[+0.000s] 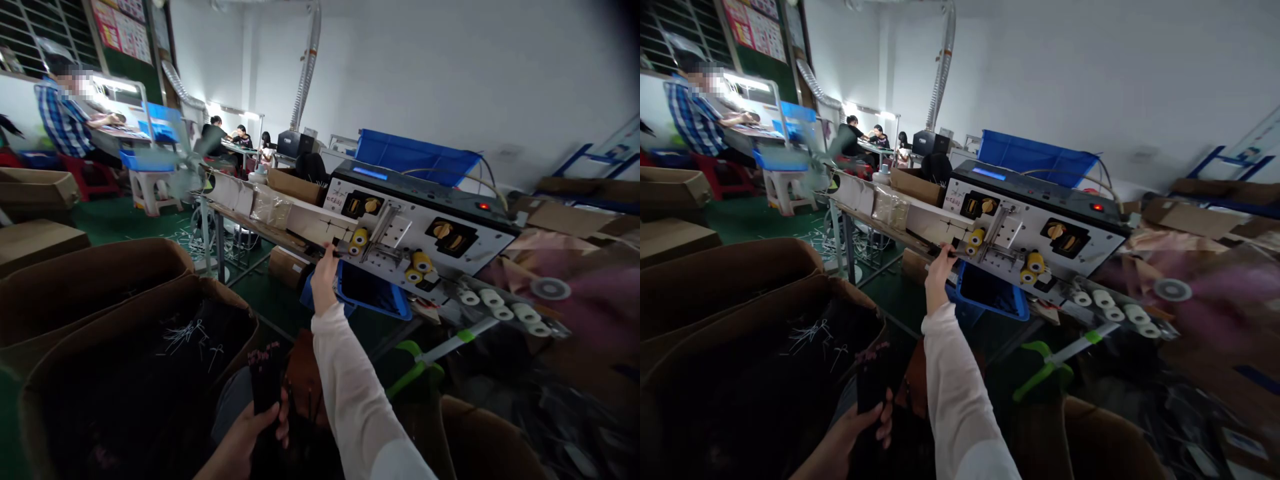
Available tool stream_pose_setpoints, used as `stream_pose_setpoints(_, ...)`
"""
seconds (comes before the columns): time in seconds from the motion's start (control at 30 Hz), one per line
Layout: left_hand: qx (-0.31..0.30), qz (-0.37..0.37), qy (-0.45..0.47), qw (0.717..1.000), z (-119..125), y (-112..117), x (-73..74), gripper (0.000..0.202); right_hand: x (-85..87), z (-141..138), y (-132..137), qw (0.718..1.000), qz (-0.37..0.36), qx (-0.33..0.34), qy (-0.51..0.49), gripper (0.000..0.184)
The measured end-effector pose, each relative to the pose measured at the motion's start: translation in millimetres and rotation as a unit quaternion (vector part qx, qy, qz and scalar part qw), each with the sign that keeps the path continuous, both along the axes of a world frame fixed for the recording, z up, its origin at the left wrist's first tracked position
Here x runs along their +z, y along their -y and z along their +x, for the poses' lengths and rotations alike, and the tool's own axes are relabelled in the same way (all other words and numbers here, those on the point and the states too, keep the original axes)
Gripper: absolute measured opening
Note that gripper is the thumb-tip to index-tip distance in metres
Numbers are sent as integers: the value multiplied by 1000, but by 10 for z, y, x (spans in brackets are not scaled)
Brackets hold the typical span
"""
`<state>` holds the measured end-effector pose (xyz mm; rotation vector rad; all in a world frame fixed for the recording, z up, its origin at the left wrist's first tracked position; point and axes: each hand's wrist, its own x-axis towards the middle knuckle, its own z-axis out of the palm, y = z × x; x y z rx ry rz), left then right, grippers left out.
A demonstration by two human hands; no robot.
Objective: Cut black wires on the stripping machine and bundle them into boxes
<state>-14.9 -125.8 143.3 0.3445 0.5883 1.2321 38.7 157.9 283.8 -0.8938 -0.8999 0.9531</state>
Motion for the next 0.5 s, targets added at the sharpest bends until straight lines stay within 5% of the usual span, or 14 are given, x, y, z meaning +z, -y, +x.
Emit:
stream_pose_setpoints(0.07, 4, 2, -1, 1000, -31, 17, 15, 22, -177, 99, 452, 990, 102, -20, 91, 27)
stream_pose_setpoints(0.17, 14, 8, -8, 1000, -114, 24, 35, 20, -373, 435, 1119, 936, 160, 170, 262, 30)
stream_pose_setpoints(0.27, 19, 21, -31, 999, -181, -15, 70, 18, -429, 840, 1580, 790, 94, 431, 426, 36)
stream_pose_setpoints(0.33, 21, 23, -40, 999, -181, -67, 100, 19, -432, 1036, 1752, 712, 15, 545, 443, 41)
stream_pose_setpoints(0.5, 7, 7, -54, 998, -14, -203, 98, 21, -525, 1094, 1909, 682, -158, 654, 286, 41)
